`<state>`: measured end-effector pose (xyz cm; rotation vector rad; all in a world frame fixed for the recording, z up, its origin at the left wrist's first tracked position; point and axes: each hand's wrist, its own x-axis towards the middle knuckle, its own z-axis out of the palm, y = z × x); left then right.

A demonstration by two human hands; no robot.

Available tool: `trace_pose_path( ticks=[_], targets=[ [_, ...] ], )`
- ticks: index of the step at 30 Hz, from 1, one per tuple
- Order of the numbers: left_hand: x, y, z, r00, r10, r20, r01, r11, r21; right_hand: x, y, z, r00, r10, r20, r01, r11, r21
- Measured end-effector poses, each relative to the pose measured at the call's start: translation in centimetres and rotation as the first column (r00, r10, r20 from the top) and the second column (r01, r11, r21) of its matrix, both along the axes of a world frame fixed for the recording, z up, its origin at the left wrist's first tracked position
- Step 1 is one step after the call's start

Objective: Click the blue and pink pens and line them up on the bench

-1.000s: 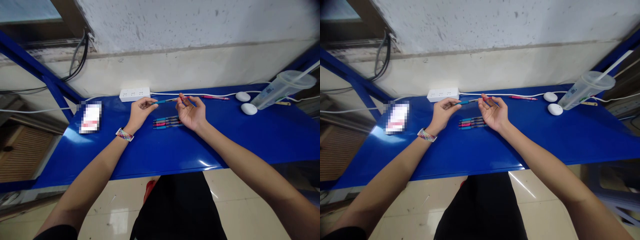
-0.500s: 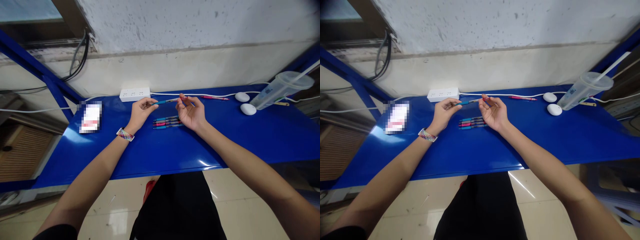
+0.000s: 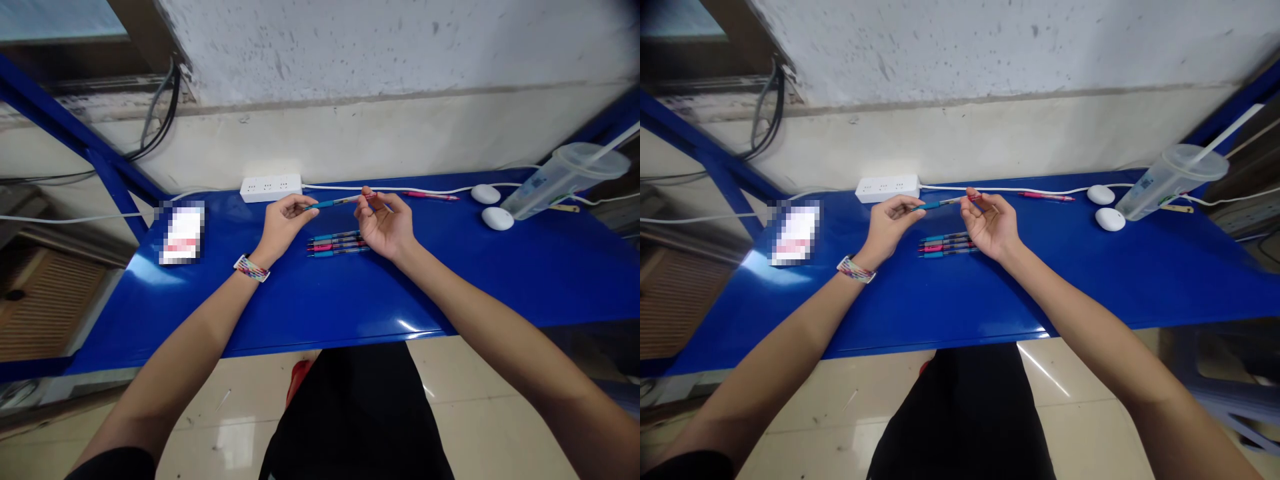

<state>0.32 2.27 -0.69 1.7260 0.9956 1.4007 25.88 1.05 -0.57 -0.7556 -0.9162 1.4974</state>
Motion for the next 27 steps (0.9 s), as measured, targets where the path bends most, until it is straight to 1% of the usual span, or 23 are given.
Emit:
trace_pose_path(
  ticks=[3, 6, 8, 10, 13, 15, 17, 19, 21, 24, 27],
  targets=[
    [0.0, 0.0, 0.1, 1.0, 0.003, 0.011, -0.003, 1.0, 0.009, -0.2, 0.0, 0.0, 0.997, -0.005, -0.079, 0.002, 0.999, -0.043],
    [0.0, 0.0, 0.1, 1.0, 0.012, -0.001, -0.012, 1.0, 0.016, -0.3, -0.1, 0.3, 0.997, -0.023, -0.067, 0.02, 0.998, -0.057],
    [0.0, 0.0, 0.1, 1.0, 0.017, -0.007, -0.017, 1.0, 0.014, -0.3, -0.2, 0.7, 1.0, -0.019, -0.004, 0.019, 0.999, -0.027],
    [0.0, 0.1, 0.1, 1.0, 0.019, 0.001, -0.019, 1.0, 0.011, -0.2, -0.1, 0.9, 0.995, -0.037, 0.096, 0.035, 0.999, 0.027],
    [-0.2, 0.3, 0.0, 0.999, 0.032, 0.003, -0.032, 0.999, 0.021, 0.2, 0.3, 0.7, 0.948, -0.138, 0.286, 0.094, 0.983, 0.161],
    [-0.4, 0.5, -0.1, 1.0, 0.016, -0.024, -0.015, 1.0, 0.023, 0.6, 0.6, 0.4, 0.897, -0.191, 0.398, 0.098, 0.965, 0.243],
    [-0.7, 0.6, -0.2, 0.995, -0.031, -0.098, 0.033, 0.999, 0.013, 1.1, 0.8, 0.1, 0.824, -0.223, 0.522, 0.062, 0.949, 0.308],
    [-0.9, 0.6, -0.4, 0.975, -0.079, -0.205, 0.079, 0.997, -0.01, 1.6, 0.9, -0.1, 0.711, -0.261, 0.653, 0.0, 0.928, 0.372],
    [-1.0, 0.5, -0.5, 0.942, -0.095, -0.32, 0.096, 0.995, -0.013, 2.1, 0.9, -0.1, 0.599, -0.28, 0.75, -0.081, 0.911, 0.404],
    [-0.9, 0.3, -0.6, 0.889, -0.065, -0.453, 0.101, 0.993, 0.055, 2.6, 0.8, -0.1, 0.489, -0.262, 0.832, -0.196, 0.896, 0.398],
    [-0.7, 0.3, -0.7, 0.864, -0.047, -0.502, 0.103, 0.991, 0.084, 2.8, 0.8, -0.2, 0.418, -0.294, 0.86, -0.264, 0.866, 0.424]
  ],
)
